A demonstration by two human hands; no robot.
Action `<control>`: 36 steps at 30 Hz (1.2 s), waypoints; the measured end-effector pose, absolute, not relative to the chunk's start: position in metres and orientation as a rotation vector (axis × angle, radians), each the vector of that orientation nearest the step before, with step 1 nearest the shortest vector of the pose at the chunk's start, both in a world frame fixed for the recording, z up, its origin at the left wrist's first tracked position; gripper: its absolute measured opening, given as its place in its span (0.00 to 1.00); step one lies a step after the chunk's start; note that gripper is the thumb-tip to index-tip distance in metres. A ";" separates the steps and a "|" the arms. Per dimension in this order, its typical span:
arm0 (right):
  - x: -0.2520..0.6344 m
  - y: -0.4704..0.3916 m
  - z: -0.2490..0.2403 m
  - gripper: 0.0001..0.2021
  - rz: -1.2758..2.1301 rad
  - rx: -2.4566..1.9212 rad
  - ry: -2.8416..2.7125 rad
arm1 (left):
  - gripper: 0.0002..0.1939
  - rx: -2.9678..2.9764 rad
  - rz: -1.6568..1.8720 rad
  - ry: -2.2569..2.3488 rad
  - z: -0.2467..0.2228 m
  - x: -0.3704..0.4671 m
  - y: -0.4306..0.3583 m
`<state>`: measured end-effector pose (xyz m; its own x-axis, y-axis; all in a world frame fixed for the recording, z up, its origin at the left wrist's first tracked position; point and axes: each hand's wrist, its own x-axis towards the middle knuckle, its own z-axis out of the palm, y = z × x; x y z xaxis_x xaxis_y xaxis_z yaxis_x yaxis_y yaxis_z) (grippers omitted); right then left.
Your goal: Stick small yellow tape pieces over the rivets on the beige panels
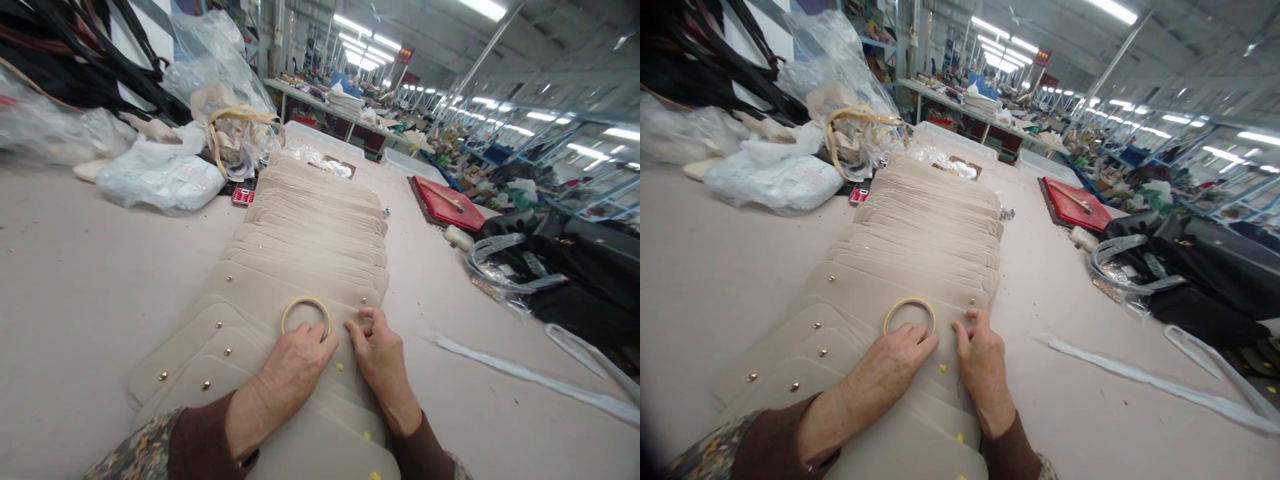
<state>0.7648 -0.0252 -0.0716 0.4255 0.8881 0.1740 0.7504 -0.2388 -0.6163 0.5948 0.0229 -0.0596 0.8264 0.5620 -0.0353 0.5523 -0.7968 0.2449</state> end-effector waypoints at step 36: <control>0.756 -0.039 -0.058 0.07 0.579 -1.900 -1.371 | 0.18 2.498 0.914 0.529 -0.058 0.580 0.030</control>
<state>0.7561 -0.0390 -0.0580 0.3357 0.9408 0.0479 0.6214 -0.1829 -0.7618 0.5795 0.0304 -0.0582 0.7104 0.4833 0.5116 0.2028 -0.8367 0.5088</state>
